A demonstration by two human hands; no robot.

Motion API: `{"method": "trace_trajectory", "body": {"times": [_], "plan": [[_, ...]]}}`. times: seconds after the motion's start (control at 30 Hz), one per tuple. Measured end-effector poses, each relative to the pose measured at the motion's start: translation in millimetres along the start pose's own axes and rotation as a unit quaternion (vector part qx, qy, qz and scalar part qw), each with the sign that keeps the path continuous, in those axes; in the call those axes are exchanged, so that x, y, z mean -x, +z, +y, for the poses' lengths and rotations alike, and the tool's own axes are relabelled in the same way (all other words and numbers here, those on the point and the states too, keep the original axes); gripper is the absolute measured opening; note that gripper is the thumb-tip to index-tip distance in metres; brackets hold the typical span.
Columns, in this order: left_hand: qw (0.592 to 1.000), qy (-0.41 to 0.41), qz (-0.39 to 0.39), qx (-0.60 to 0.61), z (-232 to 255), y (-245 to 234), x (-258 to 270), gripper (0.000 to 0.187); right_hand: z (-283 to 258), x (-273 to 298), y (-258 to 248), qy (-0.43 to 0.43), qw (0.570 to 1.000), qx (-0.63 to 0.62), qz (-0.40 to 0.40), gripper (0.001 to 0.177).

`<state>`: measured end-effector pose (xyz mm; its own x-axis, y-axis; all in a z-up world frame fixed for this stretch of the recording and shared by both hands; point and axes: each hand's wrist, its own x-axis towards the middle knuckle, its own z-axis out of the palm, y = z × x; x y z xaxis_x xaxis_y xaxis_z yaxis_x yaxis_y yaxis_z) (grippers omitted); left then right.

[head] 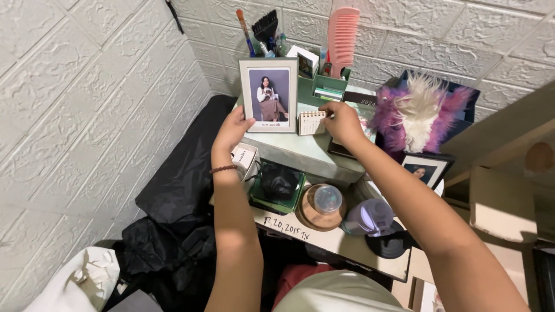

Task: Organizing items on a desk and wiping down a laptop.

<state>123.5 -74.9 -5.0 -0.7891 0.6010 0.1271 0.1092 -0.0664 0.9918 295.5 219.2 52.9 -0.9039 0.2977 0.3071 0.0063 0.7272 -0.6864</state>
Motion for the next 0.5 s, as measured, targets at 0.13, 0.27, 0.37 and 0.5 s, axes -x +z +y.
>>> {"method": "trace_trajectory", "body": {"times": [0.13, 0.27, 0.37, 0.5], "plan": [[1.0, 0.015, -0.001, 0.0, -2, 2, 1, 0.039, 0, 1, 3, -0.004, 1.0, 0.0, 0.027, 0.032], [0.999, 0.037, -0.01, 0.015, 8, 10, 10, 0.044, 7, 1, 5, -0.017, 0.999, 0.023, 0.043, 0.032], [0.998, 0.041, 0.038, -0.004, 21, 22, 22, 0.053, 11, 2, 6, -0.014, 0.998, 0.04, 0.047, 0.032], [0.947, 0.079, 0.271, -0.151, 19, 43, 39, 0.058, 14, 5, 4, -0.029, 0.997, 0.053, 0.049, 0.036]]}}
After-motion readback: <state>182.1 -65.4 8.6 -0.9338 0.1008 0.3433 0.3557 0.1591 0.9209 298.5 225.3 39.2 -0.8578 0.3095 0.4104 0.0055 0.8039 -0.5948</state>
